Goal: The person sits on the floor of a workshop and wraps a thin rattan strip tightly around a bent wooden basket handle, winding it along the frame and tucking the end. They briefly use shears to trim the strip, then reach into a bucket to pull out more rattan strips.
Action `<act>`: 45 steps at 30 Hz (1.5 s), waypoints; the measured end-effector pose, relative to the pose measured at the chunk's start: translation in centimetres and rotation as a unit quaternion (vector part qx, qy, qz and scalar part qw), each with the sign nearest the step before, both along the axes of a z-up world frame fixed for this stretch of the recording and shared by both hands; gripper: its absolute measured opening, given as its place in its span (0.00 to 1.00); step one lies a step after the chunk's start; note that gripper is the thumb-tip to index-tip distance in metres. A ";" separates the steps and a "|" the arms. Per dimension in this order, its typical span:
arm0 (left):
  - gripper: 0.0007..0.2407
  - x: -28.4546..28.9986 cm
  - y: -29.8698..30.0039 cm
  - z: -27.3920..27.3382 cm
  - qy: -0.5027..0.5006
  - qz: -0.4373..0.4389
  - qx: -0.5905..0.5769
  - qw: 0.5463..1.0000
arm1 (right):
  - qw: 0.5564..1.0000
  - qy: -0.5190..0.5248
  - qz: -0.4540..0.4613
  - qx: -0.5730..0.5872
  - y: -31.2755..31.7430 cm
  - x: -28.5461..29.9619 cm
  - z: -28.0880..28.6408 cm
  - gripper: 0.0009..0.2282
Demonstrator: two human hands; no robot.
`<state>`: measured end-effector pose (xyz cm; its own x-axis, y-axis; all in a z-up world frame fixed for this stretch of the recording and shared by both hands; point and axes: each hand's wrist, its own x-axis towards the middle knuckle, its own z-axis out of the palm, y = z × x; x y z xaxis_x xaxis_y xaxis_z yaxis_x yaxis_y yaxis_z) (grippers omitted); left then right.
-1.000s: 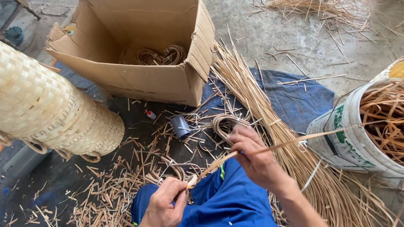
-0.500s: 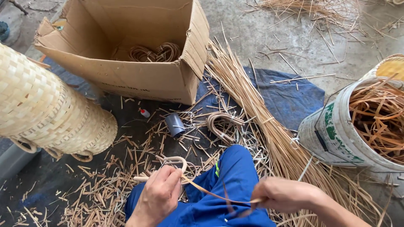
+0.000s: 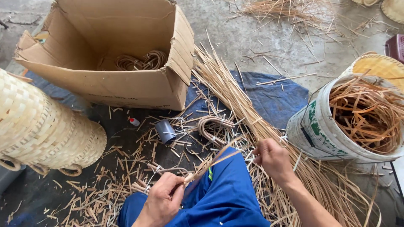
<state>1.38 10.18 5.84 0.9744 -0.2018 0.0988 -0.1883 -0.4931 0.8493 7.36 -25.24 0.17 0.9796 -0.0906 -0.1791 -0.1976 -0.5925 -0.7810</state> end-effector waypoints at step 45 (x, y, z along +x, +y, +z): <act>0.06 -3.4 -2.8 2.9 0.199 0.038 -0.544 0.815 | 0.925 -0.199 0.167 0.277 15.1 -10.1 2.3 0.04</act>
<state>-2.06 7.42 8.78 0.9787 -0.1425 -0.1476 0.2038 0.5940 0.7783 -2.72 -10.11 2.42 0.9348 0.2271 0.2730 0.2922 -0.0551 -0.9548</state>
